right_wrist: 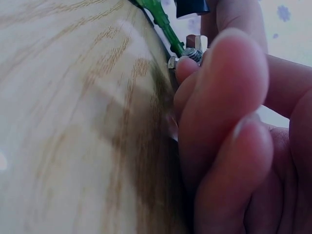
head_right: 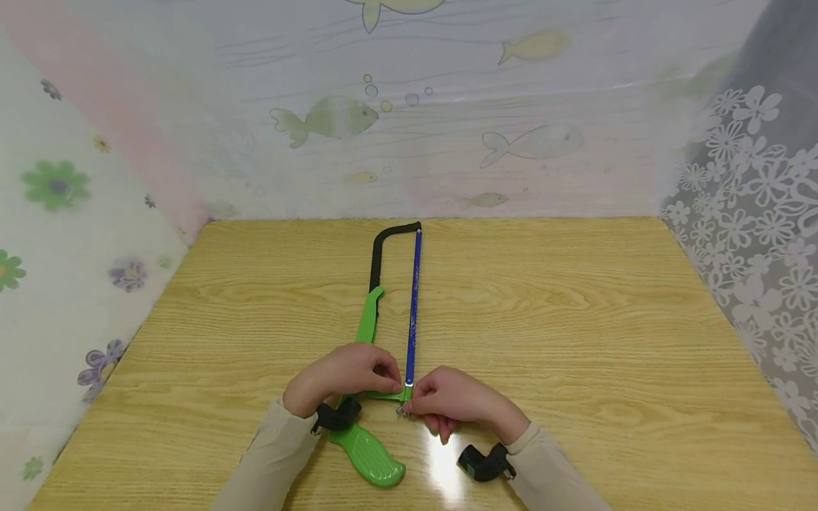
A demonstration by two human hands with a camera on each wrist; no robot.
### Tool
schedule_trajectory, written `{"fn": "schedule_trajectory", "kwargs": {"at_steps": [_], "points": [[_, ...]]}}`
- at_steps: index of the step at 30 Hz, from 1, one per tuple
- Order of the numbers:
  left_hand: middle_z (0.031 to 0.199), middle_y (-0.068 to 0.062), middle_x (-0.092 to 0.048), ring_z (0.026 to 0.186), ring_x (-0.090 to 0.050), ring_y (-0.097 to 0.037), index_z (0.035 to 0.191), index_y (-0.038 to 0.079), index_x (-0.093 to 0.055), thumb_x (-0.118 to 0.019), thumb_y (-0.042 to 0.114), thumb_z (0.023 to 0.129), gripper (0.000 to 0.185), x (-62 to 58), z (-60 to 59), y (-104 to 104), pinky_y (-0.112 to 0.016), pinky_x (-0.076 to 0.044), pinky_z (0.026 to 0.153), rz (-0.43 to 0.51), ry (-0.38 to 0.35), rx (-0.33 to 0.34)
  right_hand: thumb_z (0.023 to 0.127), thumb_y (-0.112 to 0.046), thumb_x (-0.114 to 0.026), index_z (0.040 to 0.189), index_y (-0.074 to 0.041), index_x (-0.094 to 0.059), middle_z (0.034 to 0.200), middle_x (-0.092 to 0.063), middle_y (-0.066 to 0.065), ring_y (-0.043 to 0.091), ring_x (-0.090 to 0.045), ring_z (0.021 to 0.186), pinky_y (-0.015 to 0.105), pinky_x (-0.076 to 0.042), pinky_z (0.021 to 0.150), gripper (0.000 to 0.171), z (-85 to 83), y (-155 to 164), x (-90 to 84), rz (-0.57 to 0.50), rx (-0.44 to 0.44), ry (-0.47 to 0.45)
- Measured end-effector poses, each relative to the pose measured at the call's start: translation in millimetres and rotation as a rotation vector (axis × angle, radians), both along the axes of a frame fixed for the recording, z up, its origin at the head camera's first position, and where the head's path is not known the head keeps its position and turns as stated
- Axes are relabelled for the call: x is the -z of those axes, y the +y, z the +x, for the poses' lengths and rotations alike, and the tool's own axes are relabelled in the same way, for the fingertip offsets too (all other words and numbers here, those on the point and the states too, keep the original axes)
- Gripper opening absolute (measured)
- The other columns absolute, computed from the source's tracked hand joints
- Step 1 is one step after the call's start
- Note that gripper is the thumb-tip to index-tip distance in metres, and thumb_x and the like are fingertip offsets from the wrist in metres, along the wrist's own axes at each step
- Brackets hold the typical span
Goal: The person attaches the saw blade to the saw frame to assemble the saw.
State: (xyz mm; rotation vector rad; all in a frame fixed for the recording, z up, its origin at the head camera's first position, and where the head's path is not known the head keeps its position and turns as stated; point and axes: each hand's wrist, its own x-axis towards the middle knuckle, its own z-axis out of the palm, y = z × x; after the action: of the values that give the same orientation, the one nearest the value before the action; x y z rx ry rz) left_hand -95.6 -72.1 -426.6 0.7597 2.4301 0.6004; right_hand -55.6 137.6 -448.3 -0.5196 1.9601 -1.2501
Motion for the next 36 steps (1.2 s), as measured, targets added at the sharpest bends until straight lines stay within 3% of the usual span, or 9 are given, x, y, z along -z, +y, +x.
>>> {"fn": "schedule_trajectory", "kwargs": {"at_steps": [18, 36], "points": [[0.076, 0.020, -0.060, 0.061, -0.051, -0.001, 0.080, 0.030, -0.068, -0.065, 0.039, 0.081, 0.009, -1.5, -0.1, 0.0, -0.022, -0.041, 0.059, 0.010, -0.022, -0.006, 0.090, -0.038, -0.055, 0.072, -0.007, -0.065, 0.050, -0.053, 0.000, 0.010, -0.050, 0.038, 0.024, -0.042, 0.039, 0.037, -0.8, -0.2, -1.9, -0.010, -0.011, -0.010], [0.076, 0.020, -0.060, 0.062, -0.052, -0.001, 0.079, 0.030, -0.068, -0.065, 0.039, 0.082, 0.009, -1.7, -0.2, -0.2, -0.022, -0.042, 0.060, 0.012, -0.028, -0.002, 0.088, -0.036, -0.058, 0.068, -0.006, -0.060, 0.052, -0.054, -0.001, 0.010, -0.052, 0.039, 0.025, -0.043, 0.040, 0.036, 0.0, -0.3, -2.7, 0.010, -0.020, 0.008]]}}
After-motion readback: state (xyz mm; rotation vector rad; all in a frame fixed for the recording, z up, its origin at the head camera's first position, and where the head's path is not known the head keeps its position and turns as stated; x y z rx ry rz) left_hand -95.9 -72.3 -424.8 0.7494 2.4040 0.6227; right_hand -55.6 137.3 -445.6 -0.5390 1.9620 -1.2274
